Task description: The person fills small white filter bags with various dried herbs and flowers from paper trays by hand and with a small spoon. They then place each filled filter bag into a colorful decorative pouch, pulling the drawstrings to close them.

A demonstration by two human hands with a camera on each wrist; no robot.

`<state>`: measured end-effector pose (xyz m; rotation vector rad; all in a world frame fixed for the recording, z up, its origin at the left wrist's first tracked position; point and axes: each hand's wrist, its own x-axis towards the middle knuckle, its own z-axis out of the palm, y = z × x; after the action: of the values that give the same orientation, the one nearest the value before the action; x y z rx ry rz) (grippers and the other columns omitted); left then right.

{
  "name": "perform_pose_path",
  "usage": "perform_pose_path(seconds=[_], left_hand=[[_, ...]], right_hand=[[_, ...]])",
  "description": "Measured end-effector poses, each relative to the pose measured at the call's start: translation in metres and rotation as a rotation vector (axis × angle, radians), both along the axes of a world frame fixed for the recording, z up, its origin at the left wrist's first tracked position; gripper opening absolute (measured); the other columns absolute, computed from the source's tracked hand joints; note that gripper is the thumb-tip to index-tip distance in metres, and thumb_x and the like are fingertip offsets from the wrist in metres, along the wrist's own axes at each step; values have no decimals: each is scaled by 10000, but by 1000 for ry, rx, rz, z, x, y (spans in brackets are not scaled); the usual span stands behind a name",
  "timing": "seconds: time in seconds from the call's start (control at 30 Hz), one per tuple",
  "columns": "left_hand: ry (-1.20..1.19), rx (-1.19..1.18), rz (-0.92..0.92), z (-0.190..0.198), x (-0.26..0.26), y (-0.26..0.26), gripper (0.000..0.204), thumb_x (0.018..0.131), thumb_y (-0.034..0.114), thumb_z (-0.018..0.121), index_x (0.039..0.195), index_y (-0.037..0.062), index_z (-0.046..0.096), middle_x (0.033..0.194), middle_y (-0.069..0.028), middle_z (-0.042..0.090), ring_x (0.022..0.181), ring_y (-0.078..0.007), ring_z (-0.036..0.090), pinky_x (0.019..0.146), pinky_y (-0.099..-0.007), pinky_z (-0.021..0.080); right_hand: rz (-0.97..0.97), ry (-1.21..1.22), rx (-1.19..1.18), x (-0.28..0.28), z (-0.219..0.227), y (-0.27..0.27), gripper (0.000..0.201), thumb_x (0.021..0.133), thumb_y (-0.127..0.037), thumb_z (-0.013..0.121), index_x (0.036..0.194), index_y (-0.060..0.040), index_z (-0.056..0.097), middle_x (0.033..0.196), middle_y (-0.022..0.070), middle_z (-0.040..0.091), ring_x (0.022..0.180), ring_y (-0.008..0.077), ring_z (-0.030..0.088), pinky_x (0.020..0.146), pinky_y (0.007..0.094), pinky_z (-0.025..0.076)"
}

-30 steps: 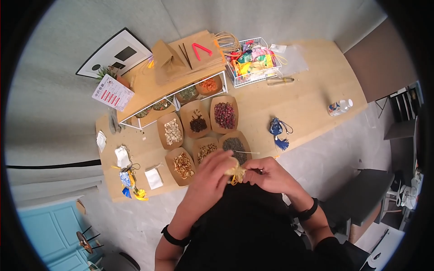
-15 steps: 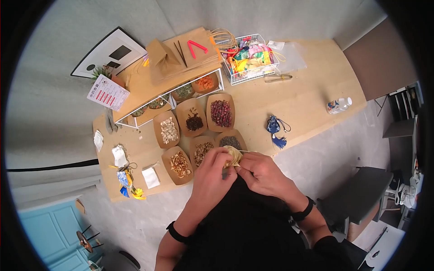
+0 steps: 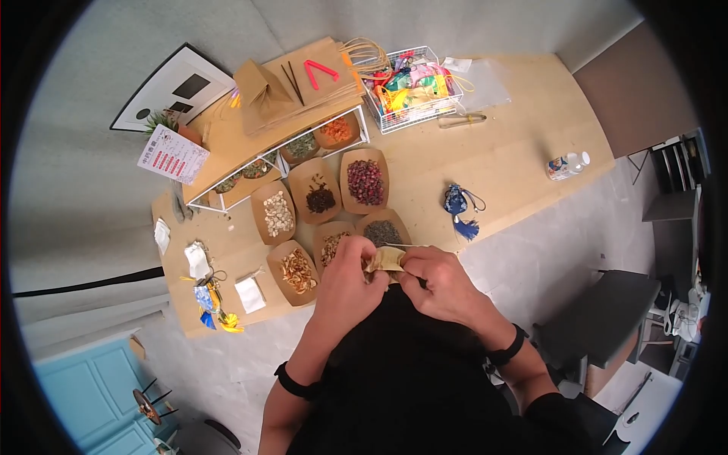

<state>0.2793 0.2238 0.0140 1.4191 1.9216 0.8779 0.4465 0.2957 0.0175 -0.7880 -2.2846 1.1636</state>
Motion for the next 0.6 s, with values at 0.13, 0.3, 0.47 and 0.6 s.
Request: perform_pose_path(seconds=[0.13, 0.3, 0.47, 0.6], left_hand=[[-159, -191, 48, -13, 0, -3, 248, 755, 53, 664, 933, 33, 492, 749, -141, 607, 692, -282, 644, 615, -365, 487], [42, -102, 43, -14, 16, -2, 289, 774, 112, 693, 957, 47, 479, 764, -157, 630, 721, -346, 652, 632, -433, 502], [204, -202, 57, -21, 7, -5, 260, 799, 107, 659, 974, 51, 475, 764, -173, 644, 735, -365, 656, 650, -464, 492], [160, -223, -15, -18, -3, 6, 267, 805, 112, 631, 1013, 54, 474, 779, -186, 643, 766, -394, 642, 689, -486, 487]], right_hand=[[-23, 9, -56, 2, -7, -2, 69, 782, -33, 645, 755, 8, 597, 805, 118, 624, 703, 355, 612, 630, 416, 500], [-132, -271, -49, -7, -20, -2, 249, 792, -113, 670, 974, -21, 528, 836, 163, 642, 731, 366, 645, 653, 430, 520], [-151, -353, -22, -14, -29, 1, 274, 793, -104, 650, 1021, -28, 519, 808, 185, 656, 745, 378, 655, 670, 442, 527], [-127, -362, 103, -19, -33, 6, 272, 773, -101, 649, 1012, -26, 542, 793, 190, 669, 741, 376, 657, 668, 443, 524]])
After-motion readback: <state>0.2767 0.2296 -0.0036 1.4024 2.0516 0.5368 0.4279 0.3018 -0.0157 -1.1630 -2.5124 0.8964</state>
